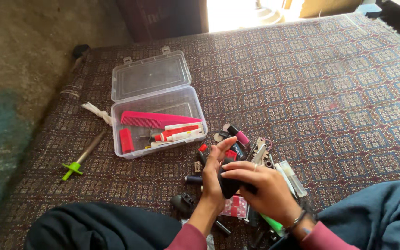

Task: The person sits on a carpeted floor and wipes the exterior of several small cosmetic containers with a black cloth. They pick up each item, wipe it, and place it back down, repeating the process for multiple items.

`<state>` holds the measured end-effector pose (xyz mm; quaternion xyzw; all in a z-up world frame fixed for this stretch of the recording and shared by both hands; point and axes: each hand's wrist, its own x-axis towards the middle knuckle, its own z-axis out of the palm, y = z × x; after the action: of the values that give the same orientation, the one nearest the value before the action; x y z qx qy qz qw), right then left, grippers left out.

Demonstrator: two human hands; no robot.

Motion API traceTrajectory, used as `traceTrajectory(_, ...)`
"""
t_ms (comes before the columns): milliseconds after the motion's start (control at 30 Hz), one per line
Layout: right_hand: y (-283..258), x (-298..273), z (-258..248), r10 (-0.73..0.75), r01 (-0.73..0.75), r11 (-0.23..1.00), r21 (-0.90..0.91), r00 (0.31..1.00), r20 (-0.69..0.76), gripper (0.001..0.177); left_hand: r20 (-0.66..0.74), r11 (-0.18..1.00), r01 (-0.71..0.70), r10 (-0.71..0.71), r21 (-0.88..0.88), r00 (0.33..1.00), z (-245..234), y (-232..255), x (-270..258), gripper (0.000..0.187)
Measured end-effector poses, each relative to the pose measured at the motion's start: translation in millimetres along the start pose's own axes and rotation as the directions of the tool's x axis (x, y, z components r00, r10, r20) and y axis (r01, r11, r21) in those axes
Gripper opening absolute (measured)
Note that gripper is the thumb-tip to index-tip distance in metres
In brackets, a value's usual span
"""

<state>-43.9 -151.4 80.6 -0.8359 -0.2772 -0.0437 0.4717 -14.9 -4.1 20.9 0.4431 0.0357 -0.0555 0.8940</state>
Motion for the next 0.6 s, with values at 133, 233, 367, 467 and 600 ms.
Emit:
traceTrajectory(133,7,10,10,0.029,-0.067,0.961,-0.268,0.990,-0.141,0.042,0.023,0.995,0.045,-0.043,-0.091,0.999,2,-2,-2,0.061)
traceTrajectory(233,19,17,8,0.067,-0.124,0.963,-0.240,0.971,-0.232,0.039,0.013,0.992,0.098,-0.098,-0.075,0.995,7,-9,0,0.058)
traceTrajectory(367,36,23,6,0.158,-0.191,0.973,-0.132,0.962,-0.223,0.038,-0.017,0.987,0.105,-0.108,-0.120,0.994,6,-12,6,0.059)
traceTrajectory(467,44,28,10,0.135,-0.121,0.989,0.083,0.973,-0.185,0.040,-0.059,0.993,0.053,-0.060,-0.104,0.996,2,-12,9,0.061)
traceTrajectory(600,49,29,19,0.192,-0.170,0.945,0.280,0.980,-0.052,0.044,-0.160,0.999,-0.026,0.019,-0.041,0.987,-5,-19,16,0.059)
